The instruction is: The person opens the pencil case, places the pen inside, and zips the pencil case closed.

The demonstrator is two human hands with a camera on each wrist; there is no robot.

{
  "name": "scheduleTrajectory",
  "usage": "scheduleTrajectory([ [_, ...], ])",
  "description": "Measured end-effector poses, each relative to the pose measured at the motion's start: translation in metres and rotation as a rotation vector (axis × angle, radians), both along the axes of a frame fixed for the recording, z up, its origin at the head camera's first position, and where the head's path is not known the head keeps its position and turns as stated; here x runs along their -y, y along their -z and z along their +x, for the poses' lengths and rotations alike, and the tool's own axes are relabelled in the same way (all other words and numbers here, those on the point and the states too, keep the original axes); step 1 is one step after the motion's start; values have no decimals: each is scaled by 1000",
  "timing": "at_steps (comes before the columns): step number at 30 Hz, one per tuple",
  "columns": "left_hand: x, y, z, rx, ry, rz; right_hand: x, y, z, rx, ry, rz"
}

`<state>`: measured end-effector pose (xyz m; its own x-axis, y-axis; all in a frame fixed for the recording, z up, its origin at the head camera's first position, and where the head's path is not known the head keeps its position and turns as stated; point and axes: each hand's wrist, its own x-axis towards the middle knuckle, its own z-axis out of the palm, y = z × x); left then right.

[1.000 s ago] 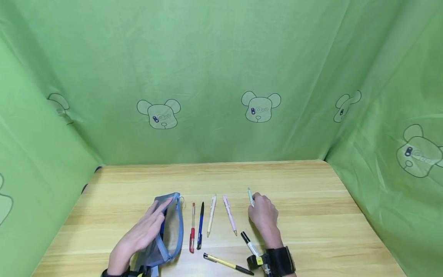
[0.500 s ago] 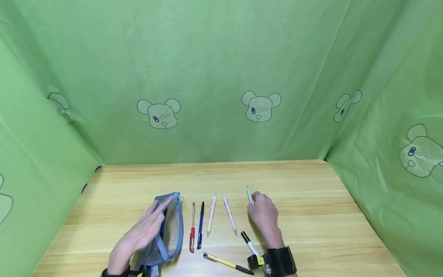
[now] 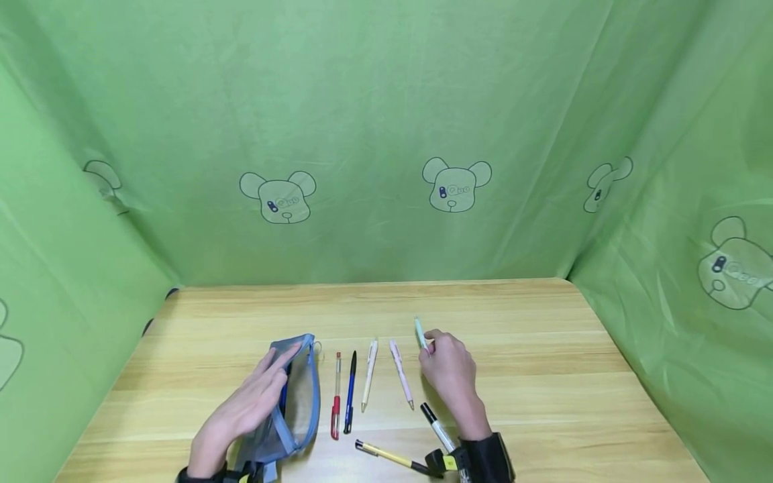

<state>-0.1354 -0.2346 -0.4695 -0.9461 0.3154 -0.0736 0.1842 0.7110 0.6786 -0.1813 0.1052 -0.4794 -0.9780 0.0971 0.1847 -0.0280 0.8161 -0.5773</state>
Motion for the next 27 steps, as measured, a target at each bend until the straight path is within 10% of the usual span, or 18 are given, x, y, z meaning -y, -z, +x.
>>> scheduleTrajectory([
  [27,-1,2,-1,-11,-10,-16,47,0,18,-106,-195,-18],
])
